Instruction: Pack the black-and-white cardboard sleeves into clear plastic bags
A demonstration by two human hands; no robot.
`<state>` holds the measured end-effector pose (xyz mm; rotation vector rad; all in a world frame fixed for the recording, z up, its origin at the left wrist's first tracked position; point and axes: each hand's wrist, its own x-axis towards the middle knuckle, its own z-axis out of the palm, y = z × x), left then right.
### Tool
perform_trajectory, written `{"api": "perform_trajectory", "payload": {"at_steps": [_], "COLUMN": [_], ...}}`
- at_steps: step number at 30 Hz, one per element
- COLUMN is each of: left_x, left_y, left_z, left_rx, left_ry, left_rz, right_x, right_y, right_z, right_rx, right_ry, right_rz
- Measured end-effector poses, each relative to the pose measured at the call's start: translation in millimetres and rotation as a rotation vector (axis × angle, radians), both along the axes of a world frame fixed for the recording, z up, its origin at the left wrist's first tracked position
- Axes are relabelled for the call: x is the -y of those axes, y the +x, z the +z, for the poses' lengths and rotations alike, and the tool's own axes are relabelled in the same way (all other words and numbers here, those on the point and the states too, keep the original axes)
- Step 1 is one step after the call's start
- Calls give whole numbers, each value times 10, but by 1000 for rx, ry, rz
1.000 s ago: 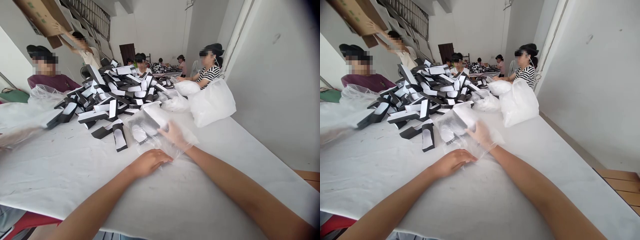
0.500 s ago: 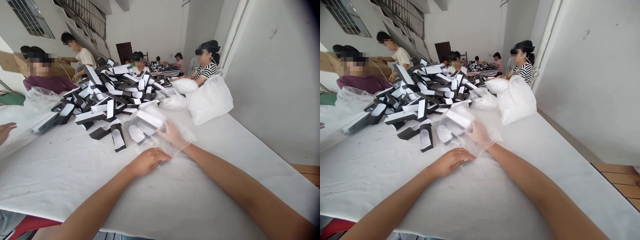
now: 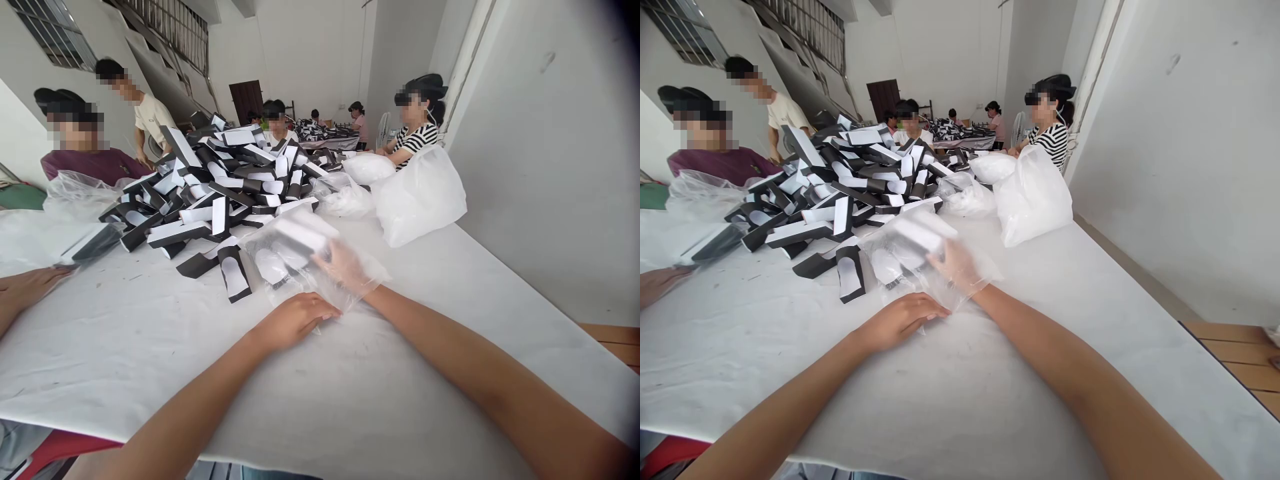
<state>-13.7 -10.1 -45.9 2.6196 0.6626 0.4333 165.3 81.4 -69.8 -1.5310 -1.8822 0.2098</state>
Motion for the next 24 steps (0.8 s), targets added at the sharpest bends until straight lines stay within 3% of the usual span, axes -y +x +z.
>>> {"api": "perform_trajectory", "payload": {"at_steps": [7, 16, 24], "left_x": [-5, -3, -7], "left_y": [-8, -8, -11], "left_z": [1, 2, -1], "left_rx": [4, 11, -17], "left_ry": [-1, -11, -1], "left_rz": [-6, 4, 14], "right_x": [-41, 83, 66], "right_y": [2, 3, 18], "right_z": [-29, 116, 121], "right_rx": [40, -46, -33], "right_ry": [-13, -6, -48], "right_rz": [-66, 52, 106]}}
